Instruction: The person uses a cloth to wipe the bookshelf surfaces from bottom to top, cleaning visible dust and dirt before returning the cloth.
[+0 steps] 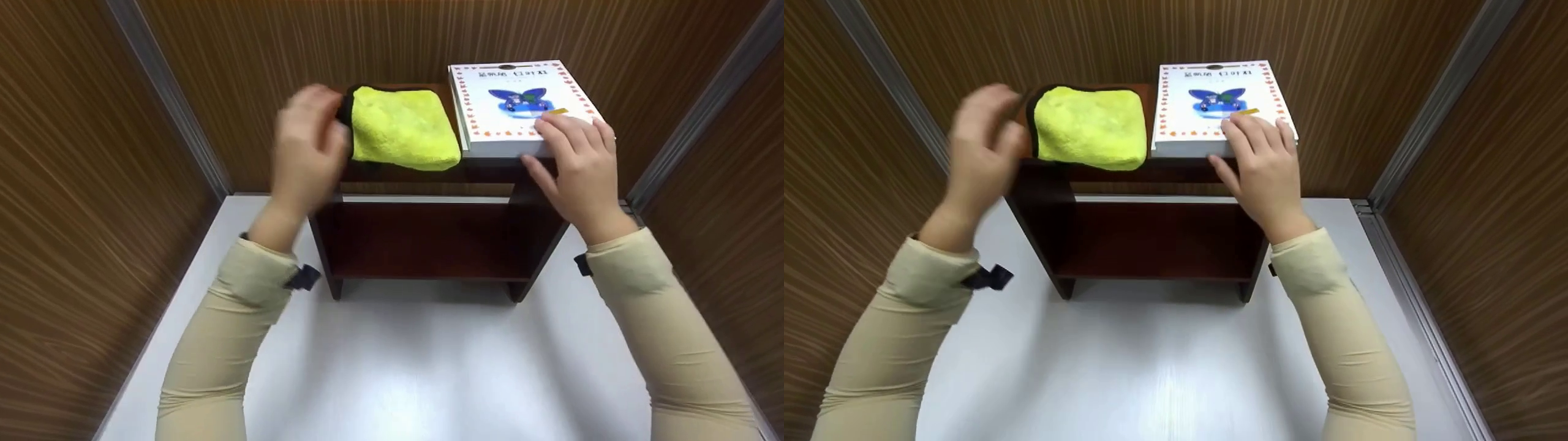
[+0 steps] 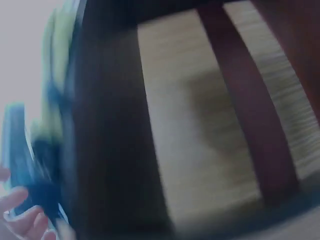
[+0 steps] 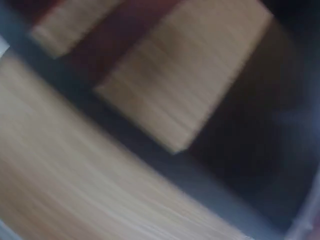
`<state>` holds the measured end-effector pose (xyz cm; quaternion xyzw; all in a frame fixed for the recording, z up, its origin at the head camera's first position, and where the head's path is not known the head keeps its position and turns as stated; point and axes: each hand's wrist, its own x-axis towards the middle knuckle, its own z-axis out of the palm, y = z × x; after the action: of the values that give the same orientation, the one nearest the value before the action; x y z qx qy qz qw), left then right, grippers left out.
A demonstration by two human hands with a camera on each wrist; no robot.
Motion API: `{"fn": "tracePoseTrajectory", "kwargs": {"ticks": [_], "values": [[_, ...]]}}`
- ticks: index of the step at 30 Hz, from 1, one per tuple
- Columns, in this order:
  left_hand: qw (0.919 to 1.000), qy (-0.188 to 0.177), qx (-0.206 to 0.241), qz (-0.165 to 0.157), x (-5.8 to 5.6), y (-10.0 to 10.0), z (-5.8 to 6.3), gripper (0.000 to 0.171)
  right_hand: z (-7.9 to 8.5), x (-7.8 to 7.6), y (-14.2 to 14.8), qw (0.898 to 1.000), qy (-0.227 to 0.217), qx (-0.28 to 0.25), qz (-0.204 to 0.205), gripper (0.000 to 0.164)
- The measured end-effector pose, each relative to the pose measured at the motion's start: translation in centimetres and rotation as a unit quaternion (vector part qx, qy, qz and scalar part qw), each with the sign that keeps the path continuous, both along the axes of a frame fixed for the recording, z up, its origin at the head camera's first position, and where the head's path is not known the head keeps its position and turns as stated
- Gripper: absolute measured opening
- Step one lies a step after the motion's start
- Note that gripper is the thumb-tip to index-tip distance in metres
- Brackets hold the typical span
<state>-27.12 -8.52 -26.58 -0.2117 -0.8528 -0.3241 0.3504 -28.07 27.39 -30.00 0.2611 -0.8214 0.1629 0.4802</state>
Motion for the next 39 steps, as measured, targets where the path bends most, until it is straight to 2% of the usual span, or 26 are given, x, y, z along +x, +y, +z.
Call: {"fn": "tracePoseTrajectory", "kwargs": {"ticks": [1, 2, 3, 5, 6, 8, 11, 16, 20, 25, 33, 39], "values": [[0.9977, 0.018, -0.064, 0.011, 0.6, 1.2, -0.1, 0.042, -0.6, -0.2, 0.1, 1.000, 0.017, -0.012, -0.002, 0.045], [0.9905, 0.036, -0.132, 0.016, 1.3, 2.3, -0.3, 0.044, -1.1, -0.3, 0.0, 0.999, 0.033, -0.025, -0.010, 0.045], [0.9800, 0.039, -0.194, 0.020, 1.9, 3.4, -0.5, 0.046, -1.5, -0.4, -0.2, 0.998, 0.050, -0.045, -0.015, 0.047], [0.9552, 0.019, -0.294, 0.029, 2.9, 5.1, -0.6, 0.052, -2.1, -0.6, -0.7, 0.993, 0.076, -0.092, -0.021, 0.049], [0.9452, -0.001, -0.325, 0.031, 3.3, 5.7, -0.6, 0.055, -2.2, -0.5, -1.0, 0.989, 0.088, -0.113, -0.025, 0.050], [0.9309, -0.051, -0.361, 0.027, 3.9, 6.5, -0.3, 0.058, -2.3, -0.4, -1.5, 0.983, 0.105, -0.145, -0.033, 0.053], [0.9144, -0.126, -0.384, 0.011, 4.1, 7.1, 0.6, 0.061, -2.1, 0.1, -1.9, 0.977, 0.119, -0.172, -0.039, 0.055], [0.8948, -0.206, -0.396, -0.009, 3.0, 7.6, 2.4, 0.059, -1.7, 0.7, -2.0, 0.975, 0.119, -0.181, -0.047, 0.056], [0.8901, -0.255, -0.377, -0.016, 0.6, 8.3, 3.3, 0.059, -1.8, 0.6, -1.7, 0.976, 0.114, -0.178, -0.053, 0.055], [0.8941, -0.281, -0.349, -0.011, -2.0, 8.9, 3.6, 0.056, -1.8, 0.6, -1.7, 0.977, 0.109, -0.176, -0.055, 0.052], [0.9033, -0.285, -0.320, 0.014, -4.5, 10.3, 4.0, 0.055, -1.0, 0.8, -2.3, 0.966, 0.139, -0.208, -0.058, 0.056], [0.9014, -0.315, -0.295, 0.026, -5.6, 10.8, 3.6, 0.054, -1.3, 0.8, -2.7, 0.967, 0.138, -0.208, -0.053, 0.056]]}}
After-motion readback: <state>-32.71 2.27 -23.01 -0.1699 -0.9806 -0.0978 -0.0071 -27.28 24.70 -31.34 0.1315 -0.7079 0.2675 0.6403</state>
